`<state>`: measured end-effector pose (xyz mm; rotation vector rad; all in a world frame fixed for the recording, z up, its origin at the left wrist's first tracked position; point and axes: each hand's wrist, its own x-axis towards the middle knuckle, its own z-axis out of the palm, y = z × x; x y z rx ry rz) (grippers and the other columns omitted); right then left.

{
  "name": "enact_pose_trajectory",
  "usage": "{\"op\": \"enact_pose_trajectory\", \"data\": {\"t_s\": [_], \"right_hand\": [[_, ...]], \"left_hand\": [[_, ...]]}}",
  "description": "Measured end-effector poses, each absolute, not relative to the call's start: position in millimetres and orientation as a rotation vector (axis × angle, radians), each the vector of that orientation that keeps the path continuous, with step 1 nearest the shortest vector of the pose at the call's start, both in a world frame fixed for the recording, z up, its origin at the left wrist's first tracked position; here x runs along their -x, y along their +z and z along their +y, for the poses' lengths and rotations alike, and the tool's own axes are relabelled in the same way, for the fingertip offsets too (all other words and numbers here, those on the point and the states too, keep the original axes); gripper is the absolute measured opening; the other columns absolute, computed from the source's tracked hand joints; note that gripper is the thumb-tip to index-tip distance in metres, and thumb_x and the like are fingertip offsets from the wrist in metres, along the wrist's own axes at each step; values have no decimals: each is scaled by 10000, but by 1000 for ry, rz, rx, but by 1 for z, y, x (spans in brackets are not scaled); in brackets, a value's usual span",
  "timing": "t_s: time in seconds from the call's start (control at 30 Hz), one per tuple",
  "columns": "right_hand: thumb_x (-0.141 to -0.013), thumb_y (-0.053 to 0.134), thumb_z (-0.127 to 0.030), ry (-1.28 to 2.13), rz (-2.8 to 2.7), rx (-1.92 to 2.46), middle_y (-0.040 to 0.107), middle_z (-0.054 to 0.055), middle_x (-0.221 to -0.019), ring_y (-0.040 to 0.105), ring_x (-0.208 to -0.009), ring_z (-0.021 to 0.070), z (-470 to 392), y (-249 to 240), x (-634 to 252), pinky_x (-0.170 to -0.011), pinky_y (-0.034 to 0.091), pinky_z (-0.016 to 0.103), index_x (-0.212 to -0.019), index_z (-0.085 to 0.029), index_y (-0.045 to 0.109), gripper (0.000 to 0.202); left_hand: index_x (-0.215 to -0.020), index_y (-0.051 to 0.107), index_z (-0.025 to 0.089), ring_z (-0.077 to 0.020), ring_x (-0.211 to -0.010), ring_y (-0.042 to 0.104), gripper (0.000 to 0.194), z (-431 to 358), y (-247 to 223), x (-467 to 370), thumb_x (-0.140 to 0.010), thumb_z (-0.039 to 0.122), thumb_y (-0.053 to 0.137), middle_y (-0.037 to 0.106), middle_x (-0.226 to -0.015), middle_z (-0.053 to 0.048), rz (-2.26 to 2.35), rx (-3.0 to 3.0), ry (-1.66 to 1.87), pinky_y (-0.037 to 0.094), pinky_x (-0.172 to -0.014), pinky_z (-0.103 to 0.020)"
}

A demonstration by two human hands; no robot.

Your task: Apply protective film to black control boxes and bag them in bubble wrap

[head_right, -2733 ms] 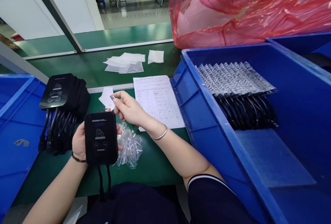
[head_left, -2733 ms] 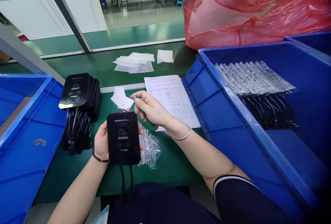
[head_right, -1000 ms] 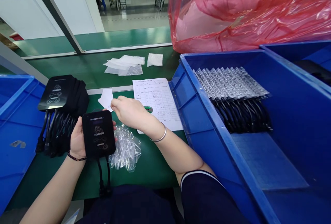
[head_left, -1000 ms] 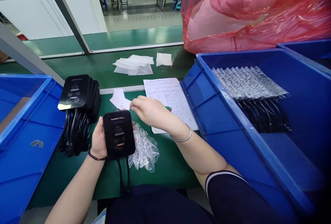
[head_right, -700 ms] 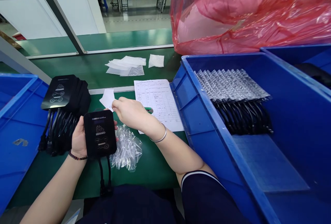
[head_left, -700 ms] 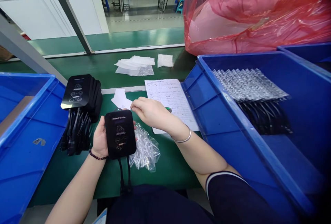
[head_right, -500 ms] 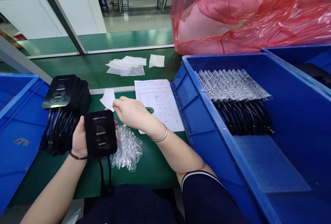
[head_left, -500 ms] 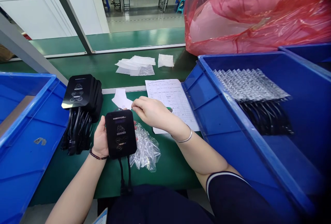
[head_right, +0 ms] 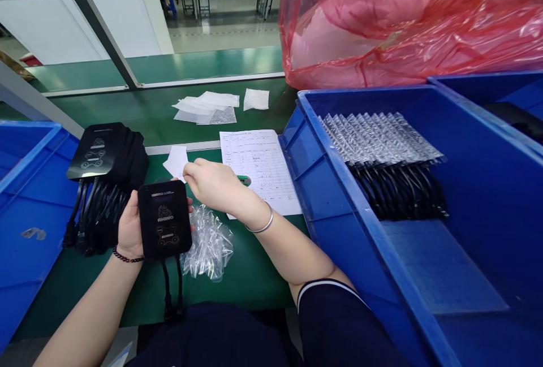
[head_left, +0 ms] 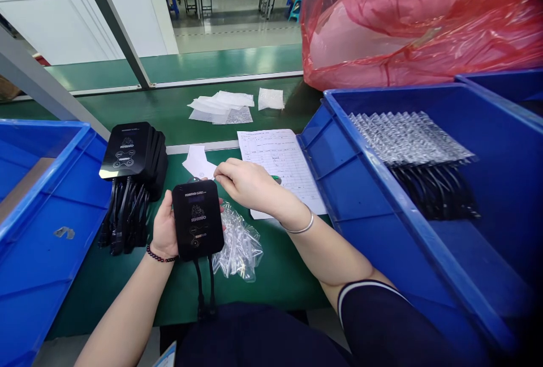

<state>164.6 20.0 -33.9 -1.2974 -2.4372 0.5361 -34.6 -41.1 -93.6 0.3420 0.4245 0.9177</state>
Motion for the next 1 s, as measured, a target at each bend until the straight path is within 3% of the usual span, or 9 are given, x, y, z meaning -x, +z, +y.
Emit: {"op": "enact_pose_trajectory", "data": {"t_s": [0.43,0.7,1.0], "right_hand": [[-985,394,-241,534,-2441,1300,637,51,-952,563,-800,152,19,-34,-164,-647,341,269,-980,-171,637,253],[-985,380,-264,533,-2443,1285,637,54,-954,562,-797,156,20,-37,-164,-635,329,270,-981,-174,632,268],[-993,361,-278,516,-2450,1262,634,54,-953,555,-787,154,19,-37,-165,-640,326,279,-979,-174,628,287]], "left_hand": [[-1524,217,230,-357,-1138,583,735,-41,-95,34,-927,656,266,592,-1278,-193,448,-348,914,413,-959,-618],[-1426,433,227,-361,-1169,567,669,-40,-100,35,-922,647,304,601,-1274,-176,397,-346,898,418,-966,-605],[-1513,254,222,-387,-1116,592,745,-41,-97,34,-915,665,287,595,-1268,-201,459,-330,890,424,-932,-619]]}}
